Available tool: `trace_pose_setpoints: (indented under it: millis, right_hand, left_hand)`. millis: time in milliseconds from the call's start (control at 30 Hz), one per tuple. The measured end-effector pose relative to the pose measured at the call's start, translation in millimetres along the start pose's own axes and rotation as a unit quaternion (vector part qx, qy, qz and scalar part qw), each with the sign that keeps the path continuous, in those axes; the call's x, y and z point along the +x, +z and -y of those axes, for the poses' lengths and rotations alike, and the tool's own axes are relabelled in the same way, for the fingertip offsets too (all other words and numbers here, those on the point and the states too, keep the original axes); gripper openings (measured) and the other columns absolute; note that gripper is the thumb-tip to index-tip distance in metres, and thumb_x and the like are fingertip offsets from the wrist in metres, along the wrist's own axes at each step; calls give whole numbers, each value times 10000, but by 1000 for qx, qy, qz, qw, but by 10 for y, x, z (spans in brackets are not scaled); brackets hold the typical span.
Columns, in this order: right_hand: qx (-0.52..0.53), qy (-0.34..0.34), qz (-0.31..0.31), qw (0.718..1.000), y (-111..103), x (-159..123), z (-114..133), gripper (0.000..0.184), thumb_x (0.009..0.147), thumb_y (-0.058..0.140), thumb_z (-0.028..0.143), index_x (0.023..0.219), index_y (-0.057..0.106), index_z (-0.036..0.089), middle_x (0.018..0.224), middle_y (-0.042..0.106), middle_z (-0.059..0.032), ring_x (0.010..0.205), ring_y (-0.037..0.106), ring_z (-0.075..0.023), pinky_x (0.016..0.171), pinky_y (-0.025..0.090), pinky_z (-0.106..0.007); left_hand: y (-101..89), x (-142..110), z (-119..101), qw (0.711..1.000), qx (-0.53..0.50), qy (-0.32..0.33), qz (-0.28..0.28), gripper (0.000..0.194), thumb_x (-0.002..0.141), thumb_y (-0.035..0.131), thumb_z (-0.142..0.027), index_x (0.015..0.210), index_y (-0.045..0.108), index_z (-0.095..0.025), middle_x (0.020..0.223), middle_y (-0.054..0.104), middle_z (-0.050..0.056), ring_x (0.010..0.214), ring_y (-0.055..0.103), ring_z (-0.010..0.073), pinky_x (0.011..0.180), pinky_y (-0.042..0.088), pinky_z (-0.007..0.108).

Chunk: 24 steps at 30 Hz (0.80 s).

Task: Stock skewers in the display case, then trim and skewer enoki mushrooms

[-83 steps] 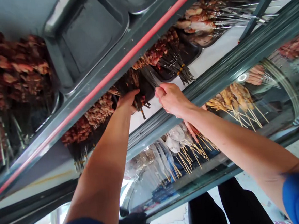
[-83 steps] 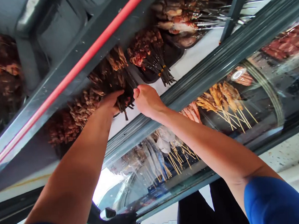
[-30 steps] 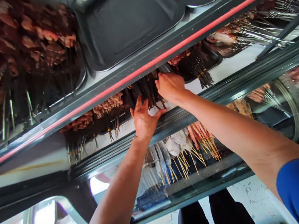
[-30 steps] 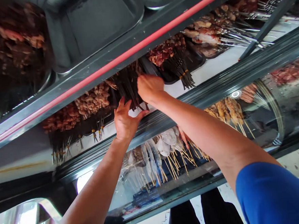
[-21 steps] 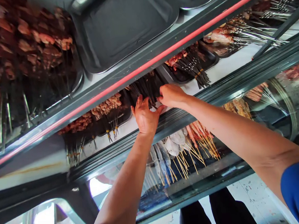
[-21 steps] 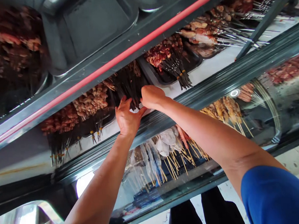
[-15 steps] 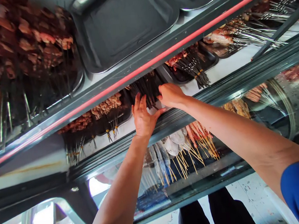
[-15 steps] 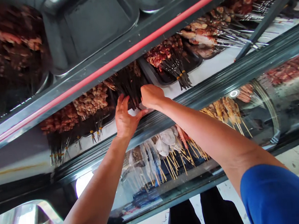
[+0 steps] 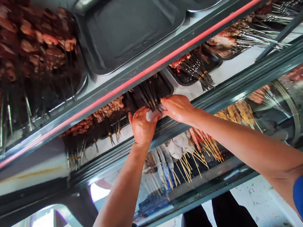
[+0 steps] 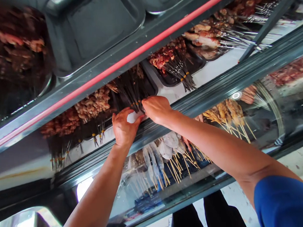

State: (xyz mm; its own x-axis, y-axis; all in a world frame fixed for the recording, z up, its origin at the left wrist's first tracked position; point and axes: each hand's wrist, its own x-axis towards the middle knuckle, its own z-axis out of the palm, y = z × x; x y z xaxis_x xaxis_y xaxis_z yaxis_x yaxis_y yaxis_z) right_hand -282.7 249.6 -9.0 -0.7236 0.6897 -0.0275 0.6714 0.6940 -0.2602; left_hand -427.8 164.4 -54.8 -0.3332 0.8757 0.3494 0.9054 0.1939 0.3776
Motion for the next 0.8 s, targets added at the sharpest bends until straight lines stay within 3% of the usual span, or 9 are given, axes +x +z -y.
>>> trace_pose_setpoints:
  millis: [233,433,600,700,800]
  right_hand:
    - [7,-92,-44,995,139,14,-86,146,888,615,254,950,671,135,944,681,-80,877,615,-185,707,382,-281]
    - [16,-70,-63,995,264,3,-17,179,910,576,271,951,684,133,925,666,-82,873,594,-197,699,383,-291]
    - [4,-60,-98,993,215,-136,88,205,935,503,238,931,682,139,946,650,-107,898,585,-214,740,415,-316]
    - [19,-48,-123,991,212,-575,71,298,969,435,305,852,673,170,897,656,-98,859,596,-207,761,441,-328]
    - [59,26,-138,988,464,-1557,-67,313,974,403,260,808,663,209,868,682,-90,840,631,-196,772,474,-321]
  left_hand:
    - [-13,-22,39,1000,-4,0,5,211,789,668,-387,909,662,-213,1099,719,92,1070,646,280,1111,260,535]
    - [3,-48,109,1000,-19,1,-6,174,795,661,-351,887,676,-205,1092,721,103,1053,656,281,1108,280,524]
    - [-54,-34,60,1000,-10,5,5,143,797,652,-337,836,682,-203,1090,721,119,1061,653,289,1078,328,540]
    - [-265,-144,11,999,-21,43,-14,150,842,599,-324,855,687,-203,1064,727,110,1038,663,266,1080,353,518]
    - [-615,-522,55,996,-33,83,-27,176,885,538,-319,897,686,-224,975,741,89,950,688,239,982,483,446]
